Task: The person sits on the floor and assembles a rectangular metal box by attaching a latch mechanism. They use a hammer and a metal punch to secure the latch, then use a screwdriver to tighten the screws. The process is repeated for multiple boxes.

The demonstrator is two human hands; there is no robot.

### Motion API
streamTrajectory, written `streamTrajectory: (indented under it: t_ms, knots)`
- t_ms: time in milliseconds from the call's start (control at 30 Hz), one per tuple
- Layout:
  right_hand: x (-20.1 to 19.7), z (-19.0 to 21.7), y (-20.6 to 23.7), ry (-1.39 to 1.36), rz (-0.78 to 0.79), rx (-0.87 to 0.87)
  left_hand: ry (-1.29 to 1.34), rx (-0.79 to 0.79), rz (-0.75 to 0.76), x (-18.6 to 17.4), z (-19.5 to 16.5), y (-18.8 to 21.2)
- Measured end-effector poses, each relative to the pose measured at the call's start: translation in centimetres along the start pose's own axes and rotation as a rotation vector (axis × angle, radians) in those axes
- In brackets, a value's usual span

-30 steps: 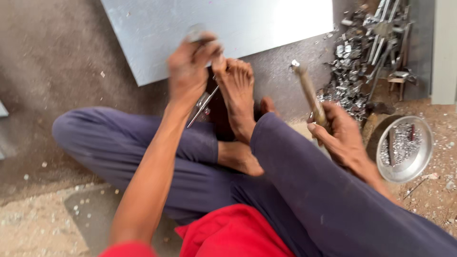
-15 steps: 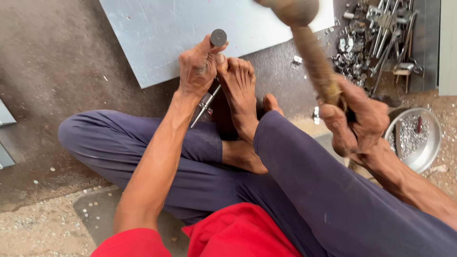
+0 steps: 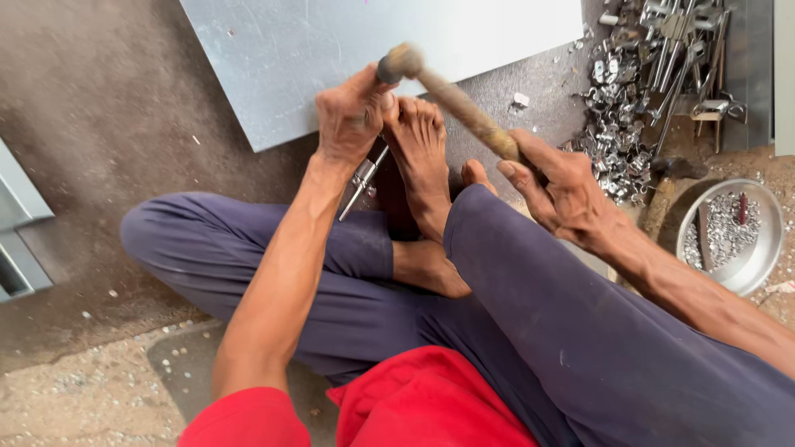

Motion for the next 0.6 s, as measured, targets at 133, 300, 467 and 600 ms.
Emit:
streamTrajectory:
  t_ms: [133,300,467,600]
  knots:
    - [-3.7,4.9,-1.3,0.041,-0.206,-0.131,0.293,-0.032,-0.058,-1.1,0.5,-0.5]
    - [-7.2,12.2,3.5,0.151,-1.062,-1.285,0.088,-0.012,0.020,-0.6,-0.2,-0.2]
    - [-1.3,3.0,-1.2,0.013,-0.059,0.029,0.120,-0.072,0.009,-0.7,-0.3,-0.8]
    - [-2.3,1.6,1.5,0.021,-0.254,-0.103,0.242,-0.034,0.043,0.4,-1.1,-2.0]
Point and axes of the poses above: each hand's wrist, its own y-axis away from the middle knuckle, its own x-axis out of the palm, z = x × y, the point moved 10 cm from there along -y, towards the middle knuckle, and after that the axes turned 11 degrees about -x, right-handed, at the moved point
